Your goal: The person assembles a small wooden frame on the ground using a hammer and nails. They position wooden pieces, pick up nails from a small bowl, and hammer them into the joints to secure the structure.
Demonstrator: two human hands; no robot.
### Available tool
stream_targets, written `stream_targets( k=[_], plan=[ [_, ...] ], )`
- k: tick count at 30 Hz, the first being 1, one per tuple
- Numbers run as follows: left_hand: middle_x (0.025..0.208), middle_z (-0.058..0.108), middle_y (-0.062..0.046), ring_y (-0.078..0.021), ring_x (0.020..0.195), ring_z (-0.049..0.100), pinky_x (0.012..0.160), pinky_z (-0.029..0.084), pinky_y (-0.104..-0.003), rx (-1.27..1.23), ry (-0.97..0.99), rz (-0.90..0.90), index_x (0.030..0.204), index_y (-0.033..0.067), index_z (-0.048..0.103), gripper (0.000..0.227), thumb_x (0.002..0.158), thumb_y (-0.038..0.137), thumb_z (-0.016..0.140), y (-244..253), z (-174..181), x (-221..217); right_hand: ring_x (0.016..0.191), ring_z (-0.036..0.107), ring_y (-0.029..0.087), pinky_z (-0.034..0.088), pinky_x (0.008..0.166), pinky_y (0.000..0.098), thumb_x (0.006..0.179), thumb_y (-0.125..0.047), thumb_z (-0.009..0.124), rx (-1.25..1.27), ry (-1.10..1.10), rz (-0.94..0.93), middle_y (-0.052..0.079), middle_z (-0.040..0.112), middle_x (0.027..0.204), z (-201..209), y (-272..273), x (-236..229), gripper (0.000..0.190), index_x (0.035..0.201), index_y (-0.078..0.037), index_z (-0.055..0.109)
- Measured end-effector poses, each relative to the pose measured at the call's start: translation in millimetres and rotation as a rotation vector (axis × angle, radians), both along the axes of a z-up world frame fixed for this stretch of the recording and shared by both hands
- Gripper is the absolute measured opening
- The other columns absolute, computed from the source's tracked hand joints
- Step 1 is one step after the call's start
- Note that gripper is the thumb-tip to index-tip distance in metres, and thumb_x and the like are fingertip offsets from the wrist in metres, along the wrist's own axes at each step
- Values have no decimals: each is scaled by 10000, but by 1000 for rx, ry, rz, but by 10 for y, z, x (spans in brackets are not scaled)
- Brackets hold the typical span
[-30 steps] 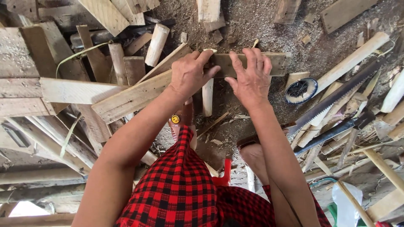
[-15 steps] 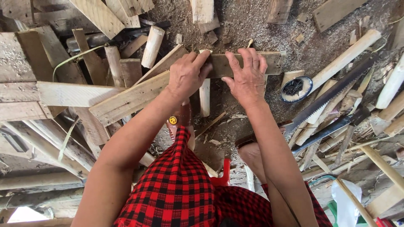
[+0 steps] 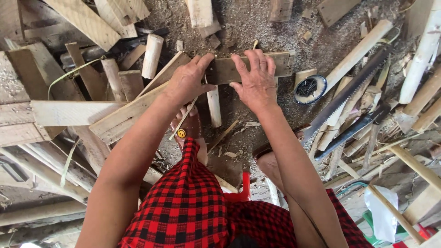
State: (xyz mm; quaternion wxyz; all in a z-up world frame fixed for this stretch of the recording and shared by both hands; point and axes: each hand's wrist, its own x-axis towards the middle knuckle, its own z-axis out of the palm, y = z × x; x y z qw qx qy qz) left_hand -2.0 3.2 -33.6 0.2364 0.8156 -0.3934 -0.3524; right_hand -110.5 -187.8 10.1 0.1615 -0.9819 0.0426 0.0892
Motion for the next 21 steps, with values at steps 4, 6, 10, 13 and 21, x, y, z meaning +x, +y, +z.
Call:
stream_targets(
  k=[4,6,10,13,21],
  plan=[
    [1035,553,-143,-377,928,621,753,531,-490,-117,-61,36,1310,81,422,839,635,369,828,-3,123,-9,1245,353,361,277,1005,521,683,-279,858,-22,53,1,148,396,1262,122,4,39,739,1301,-148,474],
    [1091,576,-205,-376,1033,601,817,516,-470,-302,-55,44,1284,16,471,799,635,293,848,-67,128,-27,1240,380,364,313,1008,520,712,-287,843,-62,107,-41,143,407,1269,284,-127,-38,688,1291,-149,495],
    [1070,591,-100,-282,978,621,804,515,-376,-108,-169,-22,1318,113,490,829,607,398,807,-102,-24,-81,1202,454,312,372,1004,437,810,-219,745,0,-128,-609,105,449,1227,407,-675,-800,559,1288,-171,459],
    [994,612,-36,-231,885,667,741,544,-334,7,-306,-21,1298,169,518,841,579,501,802,-64,-24,-117,1095,562,336,450,951,429,800,-128,729,-210,-369,-990,164,552,1141,62,-1485,-2200,521,1258,-102,480],
    [1091,604,-71,-252,949,654,797,527,-342,48,-245,45,1314,155,510,883,564,516,807,-78,-49,-104,1207,507,297,435,933,447,862,-345,596,213,236,-1558,125,439,1344,-818,-2234,-4202,693,1445,-235,237]
  ],
)
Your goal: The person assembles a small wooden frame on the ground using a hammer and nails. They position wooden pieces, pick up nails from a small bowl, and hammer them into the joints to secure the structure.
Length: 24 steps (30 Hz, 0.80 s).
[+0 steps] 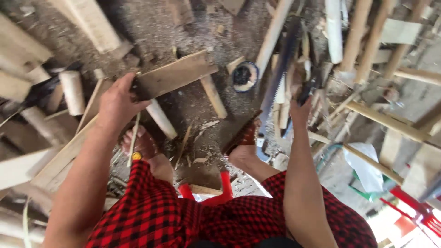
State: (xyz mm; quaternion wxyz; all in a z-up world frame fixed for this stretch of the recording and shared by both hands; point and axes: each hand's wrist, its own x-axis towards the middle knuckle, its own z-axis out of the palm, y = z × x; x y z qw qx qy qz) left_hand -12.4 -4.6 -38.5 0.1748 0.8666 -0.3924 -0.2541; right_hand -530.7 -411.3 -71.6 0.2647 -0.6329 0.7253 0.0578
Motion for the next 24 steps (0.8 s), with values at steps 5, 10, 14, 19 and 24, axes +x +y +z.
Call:
stream_targets(
  k=[5,10,14,19,24],
  plan=[
    [1044,613,-121,-275,926,651,804,526,-380,22,244,64,1309,129,483,817,617,384,835,-2,78,59,1018,526,546,379,830,552,865,62,451,-633,-273,438,410,524,1049,-1317,-909,-1133,350,1205,147,454],
    [1205,555,-178,-326,997,582,833,492,-431,33,324,22,1336,75,360,810,698,307,803,34,365,160,775,466,267,404,643,368,961,71,544,-738,-617,439,183,499,955,773,72,665,423,1340,7,365],
    [1250,530,-204,-271,811,646,843,522,-424,87,439,10,1365,33,324,816,748,276,800,-59,569,222,588,505,124,517,501,264,887,-33,587,-244,-795,54,65,548,883,1985,1037,2272,305,1114,-92,391],
    [1050,619,-128,-245,773,665,720,555,-389,-56,227,-22,1305,73,415,854,636,390,840,71,75,133,903,672,191,572,810,347,820,-42,627,-80,-306,290,46,664,996,2036,2075,3269,298,1100,-120,561],
    [851,653,-106,-297,750,688,664,562,-422,-124,139,-7,1233,91,477,810,572,368,855,121,153,161,657,641,381,544,555,441,748,-33,736,33,-548,844,231,628,789,1586,2747,3513,470,1170,17,534]
  ],
)
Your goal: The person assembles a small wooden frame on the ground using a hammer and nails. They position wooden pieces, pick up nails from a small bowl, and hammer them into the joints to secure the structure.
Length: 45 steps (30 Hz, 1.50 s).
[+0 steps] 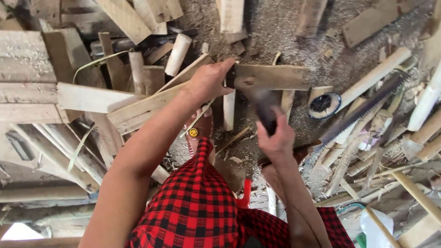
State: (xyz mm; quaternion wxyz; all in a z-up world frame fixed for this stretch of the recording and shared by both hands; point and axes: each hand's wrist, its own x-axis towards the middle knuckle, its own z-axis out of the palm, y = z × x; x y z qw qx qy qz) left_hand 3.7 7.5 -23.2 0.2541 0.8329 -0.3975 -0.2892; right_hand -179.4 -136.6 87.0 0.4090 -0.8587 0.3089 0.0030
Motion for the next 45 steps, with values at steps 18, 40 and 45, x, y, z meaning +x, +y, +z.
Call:
stream_targets(
  k=[18,40,45],
  plan=[
    [849,679,-137,-356,775,683,677,573,-471,-5,236,48,1265,94,441,814,592,251,870,24,-178,-28,538,601,374,436,457,436,840,-166,607,-65,225,162,118,544,657,-304,-20,116,417,1212,-101,430],
    [807,682,-172,-366,748,684,673,573,-471,-24,169,32,1224,50,469,792,574,235,883,0,-147,-45,1073,567,333,425,971,363,948,-265,525,-68,19,301,221,539,1217,-579,99,44,490,1320,24,390],
    [791,681,-160,-351,740,687,678,571,-472,-13,132,28,1206,64,478,802,555,288,890,17,-160,-9,980,614,366,512,853,392,829,-241,706,-315,-262,285,229,590,1096,-893,24,-75,469,1162,52,554]
  ],
)
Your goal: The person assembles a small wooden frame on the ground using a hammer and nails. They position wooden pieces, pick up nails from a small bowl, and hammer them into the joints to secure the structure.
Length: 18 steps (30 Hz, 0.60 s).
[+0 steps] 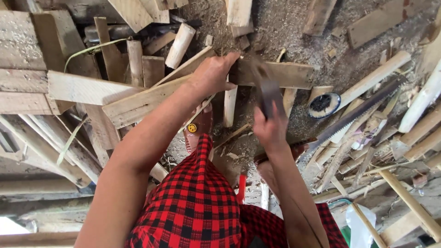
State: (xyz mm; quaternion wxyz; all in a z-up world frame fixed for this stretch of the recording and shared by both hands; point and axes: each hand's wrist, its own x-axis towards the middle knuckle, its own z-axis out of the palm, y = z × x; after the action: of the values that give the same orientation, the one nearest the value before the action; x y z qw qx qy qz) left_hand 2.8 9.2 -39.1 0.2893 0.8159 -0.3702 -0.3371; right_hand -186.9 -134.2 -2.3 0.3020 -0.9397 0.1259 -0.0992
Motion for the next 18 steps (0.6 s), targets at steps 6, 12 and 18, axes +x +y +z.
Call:
stream_targets(
  k=[6,12,18],
  plan=[
    [817,677,-199,-378,769,681,710,562,-486,-25,55,9,1242,37,456,791,593,220,870,13,109,64,507,606,199,538,575,234,933,-302,586,307,290,-133,58,620,665,584,280,-58,303,1094,-45,577],
    [815,684,-179,-360,766,686,704,567,-466,-34,46,12,1233,50,469,812,563,243,883,5,73,27,1069,574,401,543,803,496,938,-248,566,162,354,-31,211,486,1323,326,160,167,553,1418,-92,340],
    [793,680,-182,-351,753,689,707,571,-467,-1,12,-31,1263,25,434,833,594,268,867,19,153,71,863,651,307,515,812,349,877,-139,586,391,364,-142,175,607,997,1206,191,284,347,1192,-11,513]
  ],
)
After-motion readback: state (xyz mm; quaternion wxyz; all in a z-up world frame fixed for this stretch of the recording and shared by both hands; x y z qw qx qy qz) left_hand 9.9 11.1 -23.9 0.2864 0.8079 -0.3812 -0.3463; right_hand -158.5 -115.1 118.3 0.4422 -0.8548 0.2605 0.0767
